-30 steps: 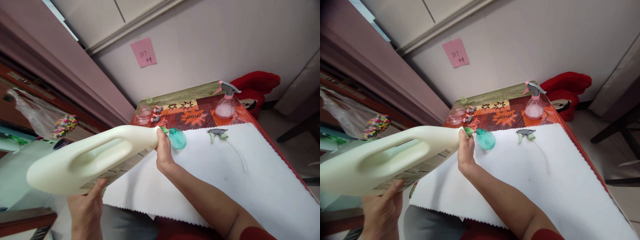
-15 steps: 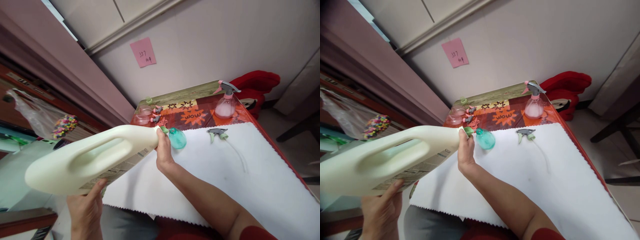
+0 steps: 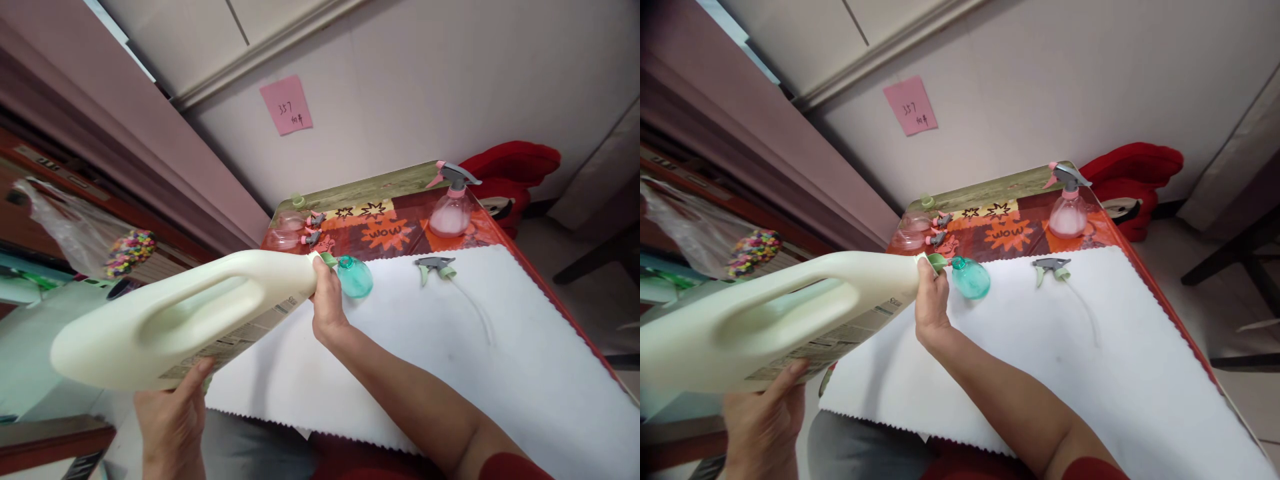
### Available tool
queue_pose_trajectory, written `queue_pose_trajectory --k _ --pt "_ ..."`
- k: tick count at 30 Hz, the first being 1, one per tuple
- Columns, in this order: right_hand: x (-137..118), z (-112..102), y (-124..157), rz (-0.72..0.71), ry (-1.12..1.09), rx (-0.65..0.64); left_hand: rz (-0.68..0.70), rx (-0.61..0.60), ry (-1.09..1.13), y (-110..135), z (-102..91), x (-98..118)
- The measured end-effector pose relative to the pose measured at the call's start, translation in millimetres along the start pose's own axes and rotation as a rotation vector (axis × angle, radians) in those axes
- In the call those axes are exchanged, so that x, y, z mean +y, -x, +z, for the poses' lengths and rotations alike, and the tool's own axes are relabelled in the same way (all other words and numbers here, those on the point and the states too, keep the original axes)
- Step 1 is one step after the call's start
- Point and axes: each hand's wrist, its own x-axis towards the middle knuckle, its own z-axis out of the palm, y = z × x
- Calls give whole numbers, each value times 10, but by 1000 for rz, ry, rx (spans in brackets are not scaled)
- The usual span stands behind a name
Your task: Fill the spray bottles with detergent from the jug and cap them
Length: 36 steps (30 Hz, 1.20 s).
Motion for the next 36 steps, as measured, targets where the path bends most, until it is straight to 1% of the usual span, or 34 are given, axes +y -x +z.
queue_pose_trajectory --k 5,21,32,36 --pt "3 -2 1 6 -4 0 13 -20 33 0 -17 -14" --pt "31 -19 7 7 11 -8 -14 -5 31 11 -11 29" --pt "25 -16 5 -1 12 -7 15 -45 -33 29 15 70" --pt "22 -15 6 3 19 -5 8 -30 -29 40 21 89"
